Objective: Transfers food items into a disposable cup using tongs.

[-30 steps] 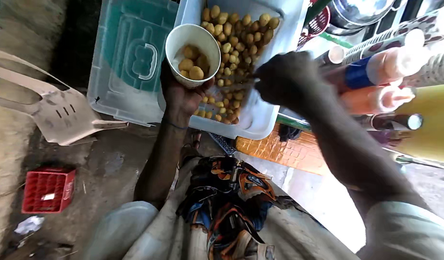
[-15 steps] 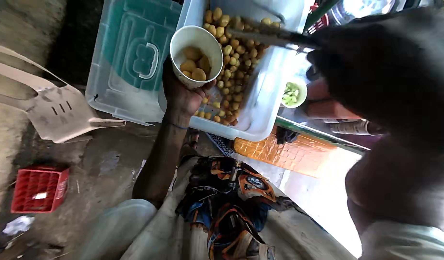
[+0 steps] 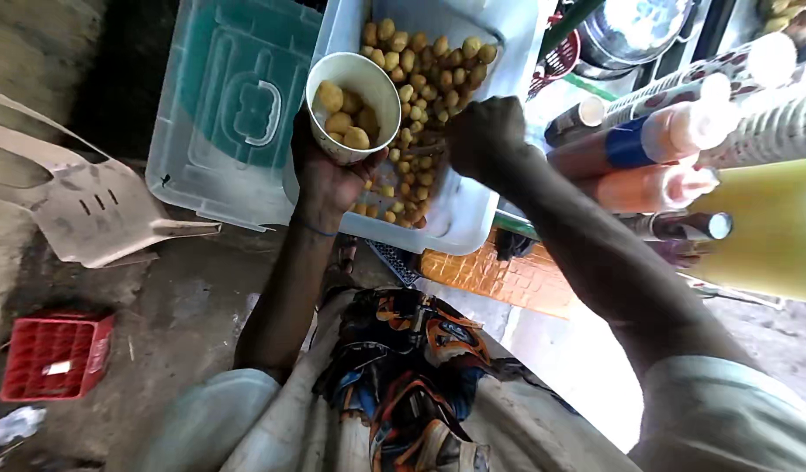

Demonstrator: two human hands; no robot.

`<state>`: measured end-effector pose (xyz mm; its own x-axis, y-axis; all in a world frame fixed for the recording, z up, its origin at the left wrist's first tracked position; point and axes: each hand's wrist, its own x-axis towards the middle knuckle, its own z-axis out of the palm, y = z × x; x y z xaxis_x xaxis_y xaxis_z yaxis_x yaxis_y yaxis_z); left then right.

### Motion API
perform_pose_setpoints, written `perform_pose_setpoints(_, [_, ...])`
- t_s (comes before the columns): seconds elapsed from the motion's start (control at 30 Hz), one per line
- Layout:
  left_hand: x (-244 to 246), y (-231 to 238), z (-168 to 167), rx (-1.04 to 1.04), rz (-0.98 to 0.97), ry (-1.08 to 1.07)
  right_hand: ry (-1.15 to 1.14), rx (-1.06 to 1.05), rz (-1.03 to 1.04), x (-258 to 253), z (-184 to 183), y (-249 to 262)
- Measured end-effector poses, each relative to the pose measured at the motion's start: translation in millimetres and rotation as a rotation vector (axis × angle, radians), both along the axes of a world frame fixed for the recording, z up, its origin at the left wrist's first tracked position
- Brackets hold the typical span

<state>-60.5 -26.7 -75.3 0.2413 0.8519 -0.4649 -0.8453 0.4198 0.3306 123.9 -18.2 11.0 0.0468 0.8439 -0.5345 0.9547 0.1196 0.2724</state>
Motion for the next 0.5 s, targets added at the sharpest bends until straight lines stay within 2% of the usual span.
perform_pose_setpoints(0.1, [-3, 0, -3, 0.036, -0.001, -0.028, -0.051, -0.115, -0.044, -12, -49, 12])
perform_pose_setpoints(0.17, [-5, 2, -4, 0.041, 0.001, -0.027, -0.035, -0.117, -0.038, -9, -46, 10])
perform_pose_setpoints(0.27, [-5, 3, 0, -0.003, 0.010, 0.007, 0.037, -0.026, -0.007, 8, 10, -5])
perform_pose_setpoints(0.4, [-1, 3, -1, 0.031, 0.010, 0.012, 0.246, 0.360, 0.093, 49, 97, -47])
perform_pose_setpoints(0.5, [1, 2, -4, 0.080, -0.012, 0.018, 0.362, 0.515, 0.180, 62, 123, -69])
